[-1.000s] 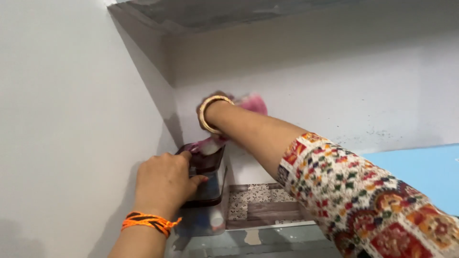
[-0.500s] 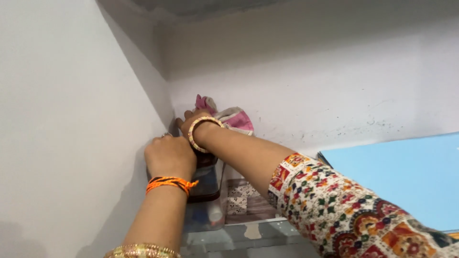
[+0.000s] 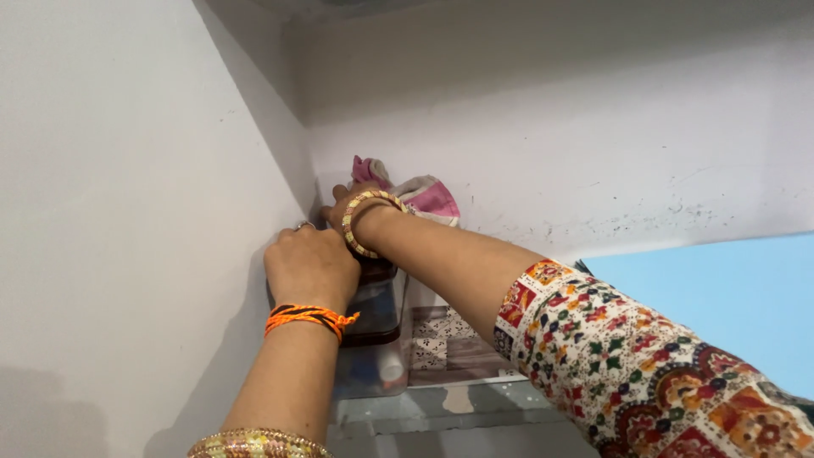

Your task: The person wipes a shelf and a computer setup with a pink cloth. They clean a small plastic container, a black box, the monitor, and the keyboard area. The person also wipes the table surface and a chair armrest.

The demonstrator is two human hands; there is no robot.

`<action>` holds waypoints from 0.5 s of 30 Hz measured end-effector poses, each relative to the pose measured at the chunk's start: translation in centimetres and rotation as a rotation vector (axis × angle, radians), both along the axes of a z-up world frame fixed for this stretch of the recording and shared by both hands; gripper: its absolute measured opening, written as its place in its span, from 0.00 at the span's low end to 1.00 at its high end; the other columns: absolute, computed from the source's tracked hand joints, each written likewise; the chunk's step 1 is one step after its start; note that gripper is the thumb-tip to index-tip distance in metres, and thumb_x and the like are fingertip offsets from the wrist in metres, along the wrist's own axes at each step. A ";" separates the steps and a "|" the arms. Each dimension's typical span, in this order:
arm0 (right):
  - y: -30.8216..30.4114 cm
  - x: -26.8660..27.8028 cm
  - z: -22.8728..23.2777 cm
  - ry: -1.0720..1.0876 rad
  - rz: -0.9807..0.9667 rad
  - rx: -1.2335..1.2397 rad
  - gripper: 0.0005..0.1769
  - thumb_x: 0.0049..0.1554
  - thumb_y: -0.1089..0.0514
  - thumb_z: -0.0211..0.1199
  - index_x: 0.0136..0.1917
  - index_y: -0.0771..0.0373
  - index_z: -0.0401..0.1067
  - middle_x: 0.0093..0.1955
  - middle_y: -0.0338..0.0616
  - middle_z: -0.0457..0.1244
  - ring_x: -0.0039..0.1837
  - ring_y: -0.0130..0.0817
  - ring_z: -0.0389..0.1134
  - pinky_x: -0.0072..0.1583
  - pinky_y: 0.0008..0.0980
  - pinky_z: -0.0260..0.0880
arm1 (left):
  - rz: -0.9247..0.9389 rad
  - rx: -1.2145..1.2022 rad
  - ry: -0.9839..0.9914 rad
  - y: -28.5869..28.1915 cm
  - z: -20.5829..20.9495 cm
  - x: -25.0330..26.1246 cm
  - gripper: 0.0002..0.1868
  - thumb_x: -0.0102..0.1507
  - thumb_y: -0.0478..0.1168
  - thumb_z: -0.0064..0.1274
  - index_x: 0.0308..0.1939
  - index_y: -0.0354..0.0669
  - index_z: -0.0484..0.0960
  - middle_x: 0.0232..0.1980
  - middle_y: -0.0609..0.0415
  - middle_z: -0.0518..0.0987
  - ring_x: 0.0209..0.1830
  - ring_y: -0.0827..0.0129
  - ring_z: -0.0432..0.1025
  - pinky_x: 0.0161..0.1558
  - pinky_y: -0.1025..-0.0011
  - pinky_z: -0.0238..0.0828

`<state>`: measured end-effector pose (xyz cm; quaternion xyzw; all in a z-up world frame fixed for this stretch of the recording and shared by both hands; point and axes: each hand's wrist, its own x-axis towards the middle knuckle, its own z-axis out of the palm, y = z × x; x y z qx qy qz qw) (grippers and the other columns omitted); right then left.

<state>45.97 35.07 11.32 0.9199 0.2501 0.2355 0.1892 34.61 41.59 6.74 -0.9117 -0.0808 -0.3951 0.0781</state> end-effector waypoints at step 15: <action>0.0 -0.6 0.7 0.057 -0.023 -0.012 0.26 0.61 0.44 0.54 0.73 0.38 0.66 0.77 0.48 0.53 0.77 0.53 0.57 0.71 0.52 0.62 | -0.026 -0.024 -0.006 0.7 -0.1 0.0 0.14 0.64 0.42 0.46 0.38 0.50 0.90 0.46 0.52 0.85 0.50 0.57 0.78 0.47 0.61 0.75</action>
